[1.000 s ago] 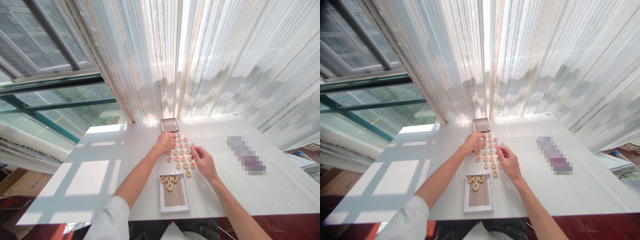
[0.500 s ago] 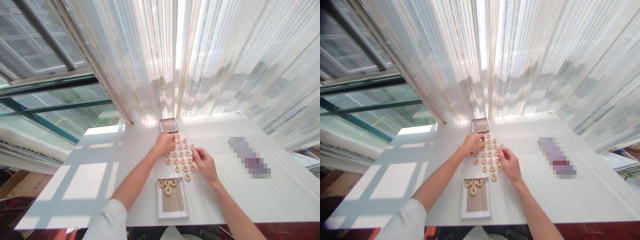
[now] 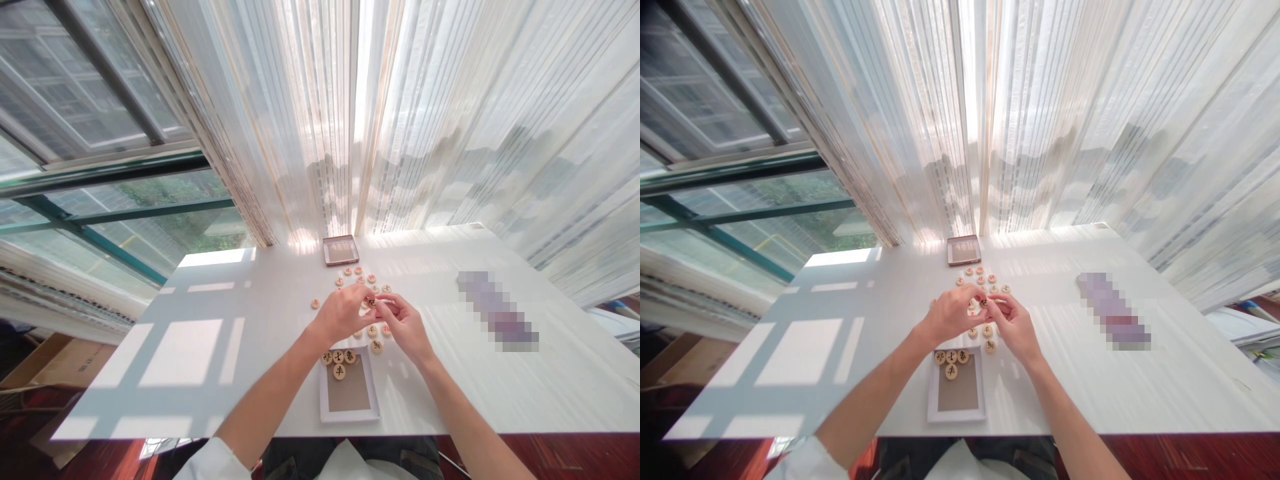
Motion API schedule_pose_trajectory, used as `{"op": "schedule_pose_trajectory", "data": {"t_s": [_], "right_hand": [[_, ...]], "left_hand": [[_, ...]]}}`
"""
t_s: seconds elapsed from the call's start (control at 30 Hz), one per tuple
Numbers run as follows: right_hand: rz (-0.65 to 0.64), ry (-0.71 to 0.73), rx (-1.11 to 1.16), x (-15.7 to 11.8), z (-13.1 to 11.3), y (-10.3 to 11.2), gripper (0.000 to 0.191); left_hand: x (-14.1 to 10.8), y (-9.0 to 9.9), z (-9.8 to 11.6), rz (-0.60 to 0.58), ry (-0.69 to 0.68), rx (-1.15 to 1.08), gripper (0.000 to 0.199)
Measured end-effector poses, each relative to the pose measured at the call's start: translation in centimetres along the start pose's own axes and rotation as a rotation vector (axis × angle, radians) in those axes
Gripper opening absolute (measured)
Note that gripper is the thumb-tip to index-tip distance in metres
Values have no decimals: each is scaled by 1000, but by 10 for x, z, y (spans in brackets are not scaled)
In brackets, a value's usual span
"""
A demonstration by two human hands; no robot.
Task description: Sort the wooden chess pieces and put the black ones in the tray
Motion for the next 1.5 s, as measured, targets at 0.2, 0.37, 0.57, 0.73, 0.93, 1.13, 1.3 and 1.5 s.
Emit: {"op": "schedule_pose_trajectory", "data": {"t_s": [0.2,0.37,0.57,0.73,0.93,1.13,1.3,1.5], "right_hand": [[-28,-14,86,-20,1,2,35],[-31,-21,75,-39,8,11,34],[-25,-40,-1,-63,13,22,37],[-46,-26,-56,-77,23,23,29],[-93,-43,-79,-85,38,15,27],[-78,-109,-75,-89,36,16,34],[-43,-89,-98,-90,35,16,41],[-76,-73,-68,-91,41,15,41]], "left_hand": [[-28,-4,10,52,-33,-74,12],[-63,5,6,140,16,-202,6],[-120,9,-17,280,186,-295,11],[-159,-2,-31,378,317,-254,12],[-175,-13,-33,310,333,-278,19],[-173,-15,-32,289,303,-234,19],[-173,-16,-32,276,307,-210,20],[-174,-18,-35,252,323,-188,20]]}}
Point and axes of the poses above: each hand's wrist, its own x-axis towards the middle knuckle, its own y-axis out of the back of the hand, z = x × y, the point moved 1 cm from there along x, towards the middle knuckle, and after that the axes turned 5 degrees about y, right-handed, at the moved point
